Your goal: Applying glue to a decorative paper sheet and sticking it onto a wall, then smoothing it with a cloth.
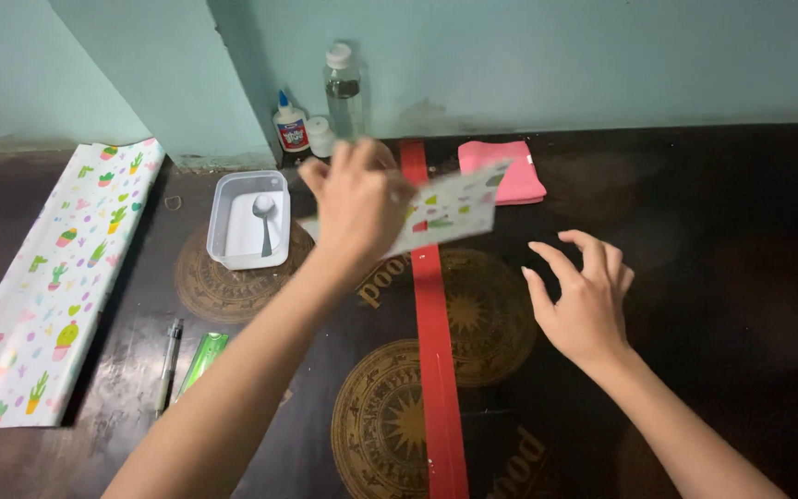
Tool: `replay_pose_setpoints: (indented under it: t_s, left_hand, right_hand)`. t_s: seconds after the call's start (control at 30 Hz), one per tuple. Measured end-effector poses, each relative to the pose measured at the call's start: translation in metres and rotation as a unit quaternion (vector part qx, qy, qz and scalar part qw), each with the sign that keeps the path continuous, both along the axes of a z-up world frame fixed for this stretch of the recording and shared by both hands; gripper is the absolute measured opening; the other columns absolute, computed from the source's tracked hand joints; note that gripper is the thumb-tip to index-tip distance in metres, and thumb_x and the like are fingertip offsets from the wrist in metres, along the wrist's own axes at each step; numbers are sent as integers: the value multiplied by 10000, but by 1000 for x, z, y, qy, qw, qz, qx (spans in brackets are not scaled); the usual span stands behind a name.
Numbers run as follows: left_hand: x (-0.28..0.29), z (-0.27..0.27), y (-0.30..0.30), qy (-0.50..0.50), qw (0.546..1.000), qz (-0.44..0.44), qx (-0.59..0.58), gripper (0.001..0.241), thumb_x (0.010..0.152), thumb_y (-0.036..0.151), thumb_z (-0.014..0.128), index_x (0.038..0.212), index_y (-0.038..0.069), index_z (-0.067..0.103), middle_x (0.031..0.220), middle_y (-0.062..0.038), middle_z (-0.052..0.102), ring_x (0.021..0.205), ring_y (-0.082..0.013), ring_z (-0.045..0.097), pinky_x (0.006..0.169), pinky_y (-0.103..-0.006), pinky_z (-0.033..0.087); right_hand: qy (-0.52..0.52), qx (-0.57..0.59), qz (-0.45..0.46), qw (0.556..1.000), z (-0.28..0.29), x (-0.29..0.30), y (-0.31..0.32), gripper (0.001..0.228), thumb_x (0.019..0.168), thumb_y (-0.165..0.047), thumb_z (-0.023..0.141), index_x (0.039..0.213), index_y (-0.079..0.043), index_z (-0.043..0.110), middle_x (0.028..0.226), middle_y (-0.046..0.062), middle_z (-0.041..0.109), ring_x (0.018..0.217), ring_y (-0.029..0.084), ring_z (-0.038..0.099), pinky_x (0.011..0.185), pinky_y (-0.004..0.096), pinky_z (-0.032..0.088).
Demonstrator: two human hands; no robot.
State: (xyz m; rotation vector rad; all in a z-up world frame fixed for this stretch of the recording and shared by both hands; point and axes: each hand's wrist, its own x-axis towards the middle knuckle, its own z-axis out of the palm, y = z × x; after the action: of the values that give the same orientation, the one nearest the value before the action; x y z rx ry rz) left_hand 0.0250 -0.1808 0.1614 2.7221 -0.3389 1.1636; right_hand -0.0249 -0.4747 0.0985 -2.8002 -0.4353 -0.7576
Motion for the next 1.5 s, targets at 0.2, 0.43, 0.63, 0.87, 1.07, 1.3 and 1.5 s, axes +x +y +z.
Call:
replay_pose_setpoints:
  t_s: [0.2,0.43,0.63,0.87,1.07,1.3,1.5]
  left_hand:
    - [-51,-23,-45,149,982,-108,52,19,724,273,799,710,265,790,1039,15,584,1028,-256,487,877,-550,328]
    - [-68,-20,-65,260,955,-138,17,97,712,251,830,647,316,800,1029,58,609,977,-267,491,772,-529,298]
    - [-19,11,-33,261,964,-42,-8,192,806,177,654,877,195,832,1101,-18,652,1100,-315,501,834,-563,313]
    - [12,35,40,-96,991,95,-24,67,732,273,807,702,285,749,1011,48,551,962,-233,511,808,-469,336]
    - [11,-11,20,-105,993,42,13,79,732,256,800,691,307,756,984,51,586,974,-222,524,840,-455,309]
    - [-37,-54,-74,3,989,-150,16,84,733,295,725,661,252,732,980,29,546,989,-218,486,853,-535,285]
    - [-46,-43,-91,51,986,-161,4,77,694,287,694,661,219,710,942,28,539,961,-237,472,832,-534,303]
  right_hand:
    - [53,16,-63,996,-12,5,-22,306,957,-333,676,1246,-232,693,1295,29,515,1248,299,475,958,542,429]
    - [-83,77,-86,990,23,4,-58,264,992,-268,732,1245,-210,783,1182,73,692,1058,387,607,773,554,481]
    - [-47,94,-74,992,30,-4,-52,295,987,-294,689,1254,-193,763,1216,95,700,1100,396,582,817,546,459]
    - [127,154,-157,967,18,-10,-52,324,956,-341,713,1255,-220,742,1228,115,676,1183,403,587,931,580,466]
    - [177,200,-173,948,0,-6,-63,345,943,-403,710,1238,-227,738,1208,100,683,1129,359,615,928,545,478]
    - [225,243,-201,922,5,-15,-54,465,962,-383,672,1366,-154,658,1287,159,632,1178,375,600,960,512,488]
    - [106,317,-165,928,22,-30,-50,478,1004,-164,651,1421,48,550,1261,316,592,1140,478,594,939,565,472]
